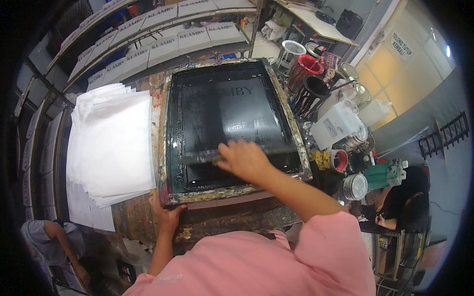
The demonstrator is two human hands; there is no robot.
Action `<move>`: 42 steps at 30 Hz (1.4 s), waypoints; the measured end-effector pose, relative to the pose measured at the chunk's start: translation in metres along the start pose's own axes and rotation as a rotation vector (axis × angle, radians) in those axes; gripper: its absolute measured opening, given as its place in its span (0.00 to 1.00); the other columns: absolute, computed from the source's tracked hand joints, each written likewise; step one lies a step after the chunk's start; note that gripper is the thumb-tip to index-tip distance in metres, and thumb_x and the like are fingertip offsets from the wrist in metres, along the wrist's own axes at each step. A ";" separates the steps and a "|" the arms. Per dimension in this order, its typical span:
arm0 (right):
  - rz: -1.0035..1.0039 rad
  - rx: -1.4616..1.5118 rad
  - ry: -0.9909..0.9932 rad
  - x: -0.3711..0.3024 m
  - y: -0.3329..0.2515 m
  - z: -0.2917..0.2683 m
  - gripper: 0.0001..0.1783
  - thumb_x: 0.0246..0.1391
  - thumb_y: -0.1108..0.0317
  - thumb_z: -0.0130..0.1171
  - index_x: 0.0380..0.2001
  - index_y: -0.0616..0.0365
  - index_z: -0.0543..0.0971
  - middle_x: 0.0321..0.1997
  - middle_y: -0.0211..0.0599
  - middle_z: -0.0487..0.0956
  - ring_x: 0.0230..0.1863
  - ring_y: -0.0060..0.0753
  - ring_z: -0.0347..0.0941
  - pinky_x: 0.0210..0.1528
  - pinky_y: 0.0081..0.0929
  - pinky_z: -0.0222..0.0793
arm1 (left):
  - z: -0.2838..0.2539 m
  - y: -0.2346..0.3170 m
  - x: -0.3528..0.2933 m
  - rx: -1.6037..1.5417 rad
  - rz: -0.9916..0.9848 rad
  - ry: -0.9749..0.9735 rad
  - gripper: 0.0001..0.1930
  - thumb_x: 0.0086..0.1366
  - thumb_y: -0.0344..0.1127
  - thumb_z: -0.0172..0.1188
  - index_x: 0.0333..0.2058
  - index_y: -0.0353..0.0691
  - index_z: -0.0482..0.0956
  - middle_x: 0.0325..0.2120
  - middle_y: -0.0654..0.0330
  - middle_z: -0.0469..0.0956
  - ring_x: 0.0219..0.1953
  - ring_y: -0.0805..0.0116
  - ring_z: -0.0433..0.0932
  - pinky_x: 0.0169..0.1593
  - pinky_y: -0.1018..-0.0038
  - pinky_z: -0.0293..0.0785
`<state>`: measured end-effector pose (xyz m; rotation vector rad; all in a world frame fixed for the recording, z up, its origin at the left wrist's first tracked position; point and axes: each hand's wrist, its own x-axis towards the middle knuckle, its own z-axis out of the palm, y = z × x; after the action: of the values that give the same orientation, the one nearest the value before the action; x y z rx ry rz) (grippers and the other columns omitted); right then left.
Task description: The person performs manual screen printing on white paper sheets using a squeegee and a screen frame. They repeatedly pull ink across the screen, lift the frame to reveal the printed text, and stack the finished sheets. A coworker is visible in the background handling other materials.
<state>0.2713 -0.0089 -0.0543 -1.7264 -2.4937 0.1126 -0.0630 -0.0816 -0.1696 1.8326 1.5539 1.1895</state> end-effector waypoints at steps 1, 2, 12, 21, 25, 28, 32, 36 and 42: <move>-0.002 0.026 0.019 -0.022 -0.015 -0.015 0.25 0.62 0.43 0.65 0.45 0.55 0.78 0.38 0.43 0.80 0.42 0.49 0.82 0.37 0.46 0.80 | 0.001 0.010 0.003 -0.198 -0.078 0.030 0.62 0.44 0.55 0.87 0.73 0.32 0.65 0.49 0.56 0.79 0.55 0.55 0.72 0.60 0.59 0.72; 0.002 0.052 0.006 -0.038 -0.026 -0.032 0.26 0.62 0.44 0.65 0.45 0.56 0.77 0.38 0.44 0.80 0.41 0.50 0.82 0.37 0.46 0.80 | 0.004 0.023 0.007 -0.413 -0.211 0.014 0.61 0.45 0.52 0.88 0.74 0.32 0.64 0.51 0.56 0.79 0.56 0.57 0.74 0.61 0.61 0.74; -0.076 -0.255 0.738 0.047 -0.022 -0.212 0.23 0.60 0.45 0.63 0.32 0.56 0.84 0.29 0.43 0.82 0.36 0.50 0.79 0.47 0.50 0.65 | 0.015 0.087 0.201 -0.821 0.637 0.529 0.50 0.71 0.48 0.72 0.78 0.33 0.52 0.63 0.52 0.72 0.60 0.62 0.74 0.65 0.63 0.69; -0.171 -0.147 0.795 0.101 0.007 -0.263 0.30 0.64 0.45 0.53 0.26 0.66 0.79 0.23 0.52 0.78 0.29 0.60 0.77 0.39 0.50 0.73 | 0.157 -0.064 0.373 0.217 0.541 0.004 0.19 0.71 0.39 0.70 0.54 0.34 0.84 0.42 0.47 0.81 0.46 0.48 0.82 0.52 0.57 0.77; -0.137 -0.146 0.765 0.102 0.006 -0.267 0.29 0.63 0.47 0.53 0.25 0.67 0.79 0.22 0.54 0.78 0.28 0.61 0.77 0.39 0.50 0.73 | 0.175 -0.075 0.385 0.230 0.458 -0.115 0.09 0.69 0.37 0.70 0.42 0.38 0.90 0.44 0.47 0.84 0.45 0.48 0.84 0.49 0.58 0.80; -0.082 -0.138 0.753 0.097 -0.005 -0.271 0.29 0.62 0.49 0.54 0.23 0.68 0.79 0.22 0.55 0.77 0.28 0.62 0.76 0.39 0.51 0.74 | 0.172 -0.059 0.387 0.022 0.305 -0.161 0.07 0.71 0.33 0.67 0.42 0.36 0.88 0.36 0.49 0.85 0.34 0.57 0.85 0.38 0.65 0.81; 0.015 -0.118 0.737 0.096 -0.021 -0.282 0.28 0.60 0.51 0.55 0.22 0.69 0.78 0.21 0.56 0.76 0.27 0.63 0.76 0.40 0.51 0.74 | 0.137 -0.031 0.381 -0.364 0.232 -0.173 0.07 0.73 0.30 0.63 0.39 0.31 0.84 0.23 0.58 0.83 0.24 0.75 0.79 0.30 0.74 0.74; -0.061 -0.098 0.806 0.090 -0.035 -0.276 0.25 0.56 0.53 0.58 0.20 0.70 0.77 0.19 0.57 0.75 0.25 0.60 0.76 0.36 0.50 0.72 | 0.041 -0.046 0.320 -0.143 -0.133 -0.030 0.10 0.75 0.34 0.63 0.36 0.31 0.82 0.22 0.61 0.80 0.23 0.75 0.77 0.29 0.75 0.74; 0.023 -0.027 0.786 0.071 -0.038 -0.244 0.22 0.53 0.56 0.61 0.22 0.68 0.75 0.21 0.56 0.76 0.27 0.58 0.77 0.34 0.46 0.72 | -0.105 -0.152 0.156 -0.188 -0.179 0.480 0.12 0.77 0.37 0.63 0.39 0.32 0.82 0.24 0.63 0.80 0.23 0.78 0.76 0.27 0.79 0.73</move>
<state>0.2431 0.0444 0.1951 -1.4172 -1.8902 -0.5002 -0.2359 0.0861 -0.1860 1.3169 1.7351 1.7068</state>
